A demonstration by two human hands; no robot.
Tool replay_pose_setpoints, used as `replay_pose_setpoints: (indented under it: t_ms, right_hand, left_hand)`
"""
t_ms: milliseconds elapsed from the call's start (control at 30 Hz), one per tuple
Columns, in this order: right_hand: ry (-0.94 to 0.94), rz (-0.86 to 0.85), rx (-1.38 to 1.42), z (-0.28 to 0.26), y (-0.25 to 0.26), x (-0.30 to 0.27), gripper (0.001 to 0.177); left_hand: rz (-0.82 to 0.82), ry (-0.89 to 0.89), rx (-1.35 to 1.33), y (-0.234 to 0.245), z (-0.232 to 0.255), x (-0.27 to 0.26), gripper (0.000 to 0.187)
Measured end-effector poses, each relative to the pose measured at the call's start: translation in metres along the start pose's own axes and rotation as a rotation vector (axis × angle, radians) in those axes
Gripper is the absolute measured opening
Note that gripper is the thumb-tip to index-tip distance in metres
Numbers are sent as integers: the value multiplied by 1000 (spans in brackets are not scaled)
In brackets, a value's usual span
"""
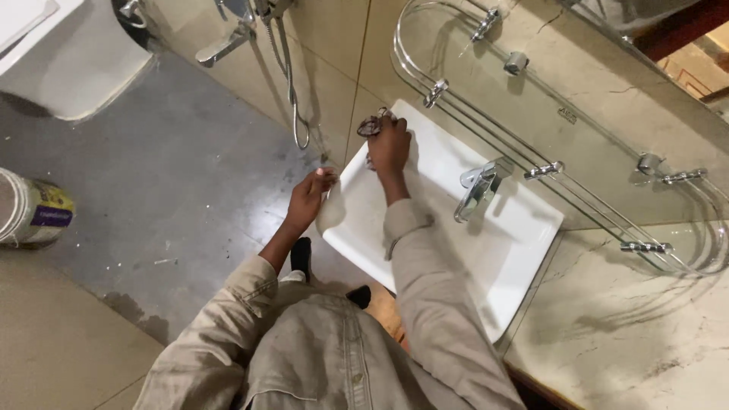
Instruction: Cleaning a bathroom sink and faucet using a cloth.
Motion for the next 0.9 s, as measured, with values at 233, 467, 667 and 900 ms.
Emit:
replay_pose_setpoints:
  t_ms: [233, 467, 667, 900]
  right_hand:
    - [13, -228, 87, -70, 35, -114, 33]
    - [362, -482, 113, -80, 65, -186, 38]
    - [342, -624, -53, -32, 130, -225, 36]
    - [-67, -538, -227, 116, 230, -294, 39]
  left_hand:
    - [162, -16, -84, 25, 13, -13, 61]
    - [86, -135, 126, 13, 74, -14, 51]
    - [-24, -336, 422, -29, 114, -30, 38]
    - [-346, -475, 351, -109, 100, -96, 29]
Point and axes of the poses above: each hand's wrist, its own x-axis towards the middle knuckle, its own y-axis out of the back of the hand, z = x × y, the point moved 1 cm from there along x, towards the middle knuckle, and after that the axes turned 5 degrees about x, right-handed, at the moved point
